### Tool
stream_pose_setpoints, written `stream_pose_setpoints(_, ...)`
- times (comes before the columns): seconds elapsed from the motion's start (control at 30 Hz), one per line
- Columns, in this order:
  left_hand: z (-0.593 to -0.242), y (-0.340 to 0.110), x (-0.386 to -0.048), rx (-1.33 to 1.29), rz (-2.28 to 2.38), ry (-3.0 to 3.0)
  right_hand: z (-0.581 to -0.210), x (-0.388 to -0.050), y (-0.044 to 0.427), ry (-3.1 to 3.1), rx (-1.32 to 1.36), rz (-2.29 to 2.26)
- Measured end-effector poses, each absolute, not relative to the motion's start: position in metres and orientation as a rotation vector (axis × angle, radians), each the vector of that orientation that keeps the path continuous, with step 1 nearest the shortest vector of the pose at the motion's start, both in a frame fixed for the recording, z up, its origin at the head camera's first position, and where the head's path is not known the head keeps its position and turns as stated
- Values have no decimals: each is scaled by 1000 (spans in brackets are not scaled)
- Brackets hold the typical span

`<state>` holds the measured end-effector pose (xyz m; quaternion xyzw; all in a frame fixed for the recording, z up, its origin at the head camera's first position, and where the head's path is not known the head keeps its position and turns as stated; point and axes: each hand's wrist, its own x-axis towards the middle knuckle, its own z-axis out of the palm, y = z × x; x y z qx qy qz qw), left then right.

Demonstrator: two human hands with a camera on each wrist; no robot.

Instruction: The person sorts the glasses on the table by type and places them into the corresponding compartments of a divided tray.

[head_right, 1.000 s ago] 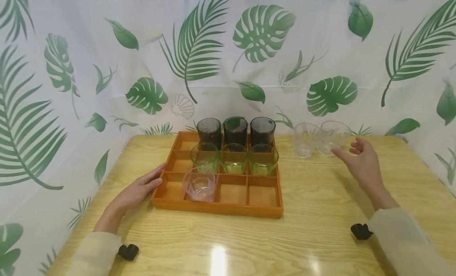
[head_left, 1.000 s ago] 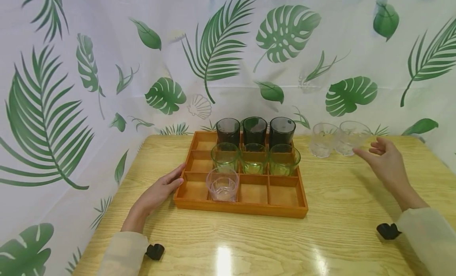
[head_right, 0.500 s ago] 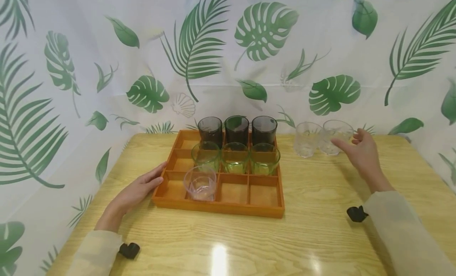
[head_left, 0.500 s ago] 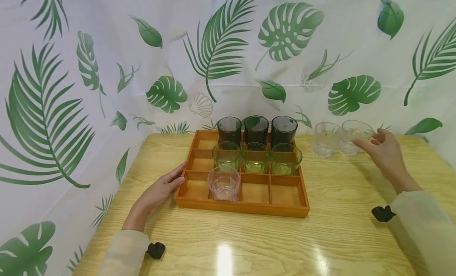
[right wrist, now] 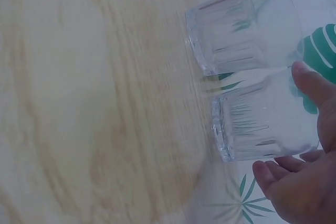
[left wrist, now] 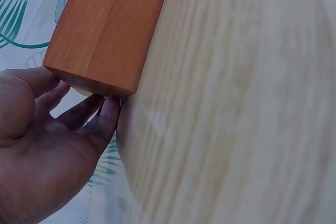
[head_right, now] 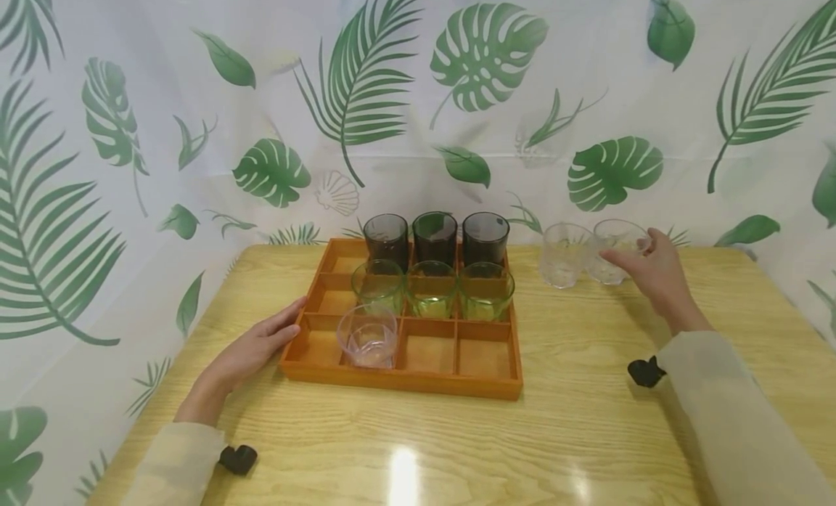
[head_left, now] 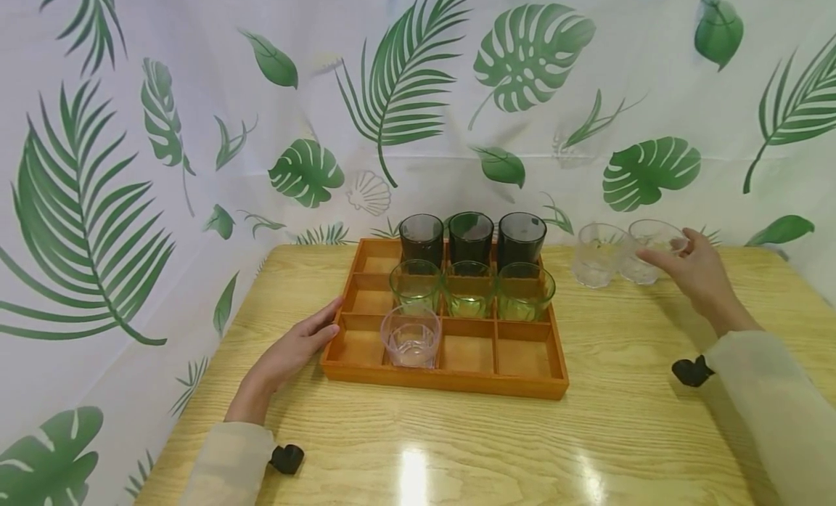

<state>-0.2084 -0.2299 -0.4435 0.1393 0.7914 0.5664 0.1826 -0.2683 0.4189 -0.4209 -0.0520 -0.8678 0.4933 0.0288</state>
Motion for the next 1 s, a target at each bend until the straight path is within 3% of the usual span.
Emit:
stream_pose_setpoints(0.43,-443,-229,-209,395,1595,2234,-428,-272,420,-2628,-157,1574)
stream_pose_setpoints(1.0,-443,-230,-209,394,1602,2229,-419,-239,424,-2677,-125,1389)
